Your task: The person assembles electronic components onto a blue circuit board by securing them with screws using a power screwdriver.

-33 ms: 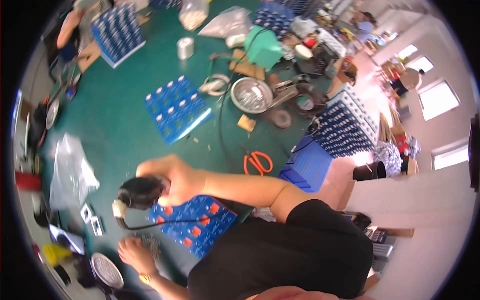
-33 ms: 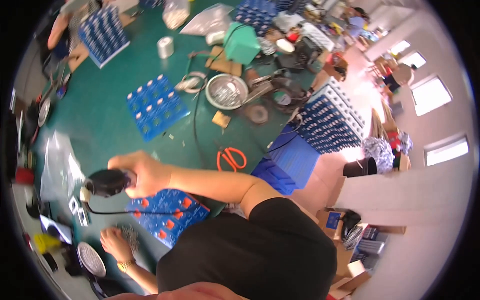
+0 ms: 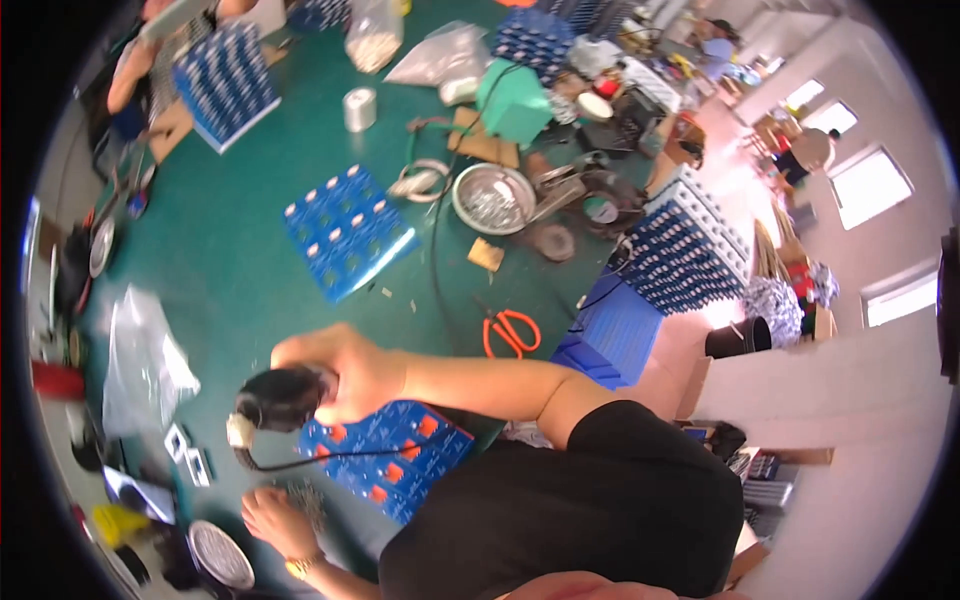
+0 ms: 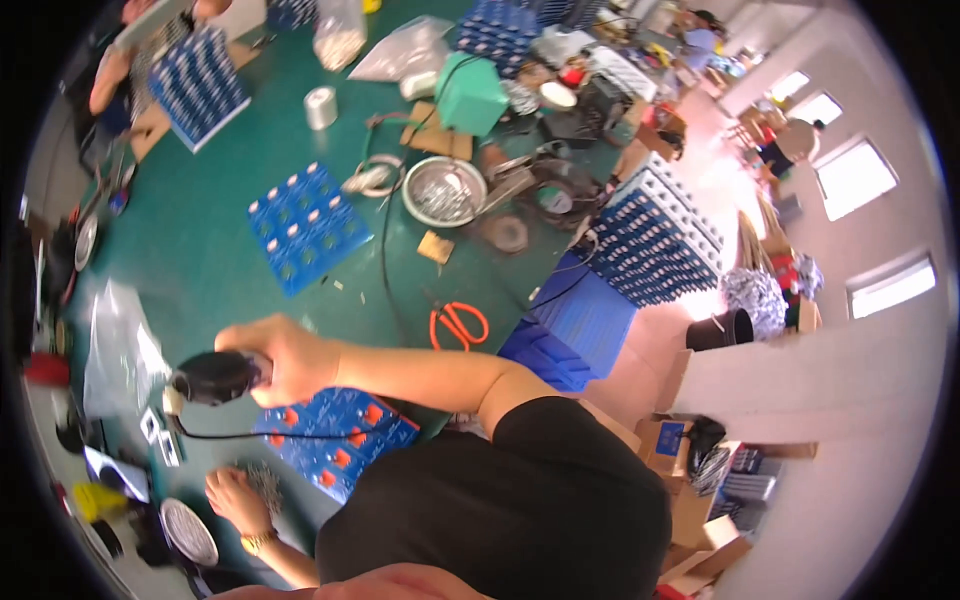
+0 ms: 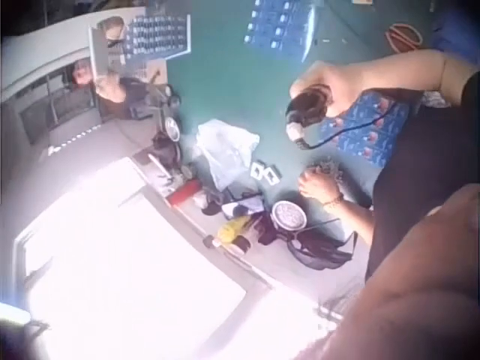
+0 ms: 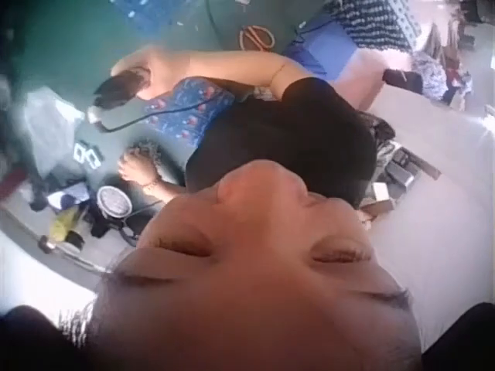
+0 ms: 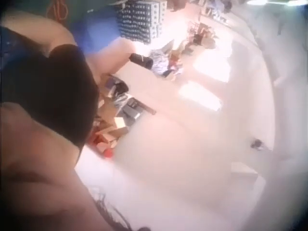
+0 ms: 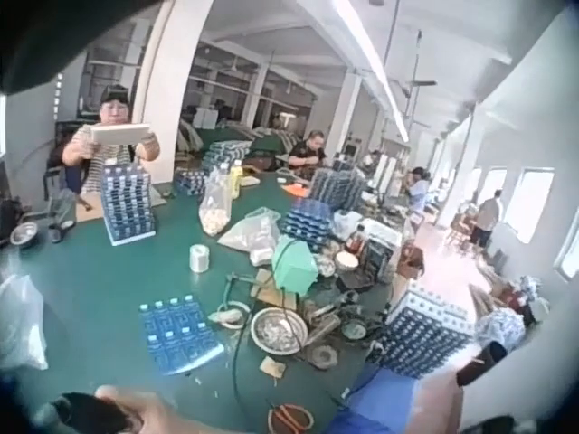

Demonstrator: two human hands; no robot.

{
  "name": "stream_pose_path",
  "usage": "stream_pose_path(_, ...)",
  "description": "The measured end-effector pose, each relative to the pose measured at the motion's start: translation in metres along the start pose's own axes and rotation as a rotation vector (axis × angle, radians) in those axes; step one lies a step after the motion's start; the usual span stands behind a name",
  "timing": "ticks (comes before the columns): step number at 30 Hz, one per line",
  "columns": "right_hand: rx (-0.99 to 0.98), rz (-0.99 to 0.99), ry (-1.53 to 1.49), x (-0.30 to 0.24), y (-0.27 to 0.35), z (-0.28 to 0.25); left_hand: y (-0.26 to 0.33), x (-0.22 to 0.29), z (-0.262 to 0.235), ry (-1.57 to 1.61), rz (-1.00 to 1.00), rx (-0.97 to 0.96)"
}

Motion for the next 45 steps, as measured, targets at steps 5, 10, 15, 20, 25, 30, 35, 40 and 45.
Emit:
stream_pose_path(5, 0.017, 0.009, 0.081, -0.004, 0.007, -0.018, -0.001, -0.024, 0.022, 0.139, -0.14, -0.111)
stream_pose_path(10, -0.043, 0.16, -0.088, 0.0, 0.015, -0.023, -0.013, -0.034, -0.011, 0.437, -0.312, -0.092)
stream_pose_path(15, 0.139, 0.024, -0.132, 0.007, 0.02, -0.056, -0.006, -0.019, -0.013, 0.594, -0.246, 0.094)
stream_pose_path(20, 0.115, 0.116, -0.495, 0.018, 0.028, -0.045, -0.018, 0.017, -0.018, 0.55, -0.121, 0.08)
stream_pose_path(25, 0.193, 0.171, -0.811, 0.021, 0.033, -0.038, -0.021, 0.086, -0.016, 0.608, -0.076, -0.158)
stream_pose_path(30, 0.476, -0.051, -0.529, -0.005, 0.033, -0.093, -0.034, 0.169, 0.001, 0.757, 0.065, -0.372)
stream_pose_path(35, 0.378, -0.12, -0.265, -0.011, 0.029, -0.103, -0.044, 0.175, 0.03, 0.847, -0.013, -0.462)
stream_pose_path(40, 0.33, -0.126, -0.338, -0.006, 0.028, -0.097, -0.051, 0.196, 0.033, 0.908, 0.17, -0.415)
stream_pose_path(45, 0.325, -0.117, -0.307, -0.002, 0.032, -0.087, -0.046, 0.206, 0.038, 0.778, 0.244, -0.487)
Point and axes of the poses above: each hand's wrist, its own y-axis away from the middle knuckle, its own z-axis out of the palm, x = y × z, the point moved 10 cm from there along -y, towards the middle knuckle, and after that the axes turned 12 degrees about -z, right-handed, at the moved point
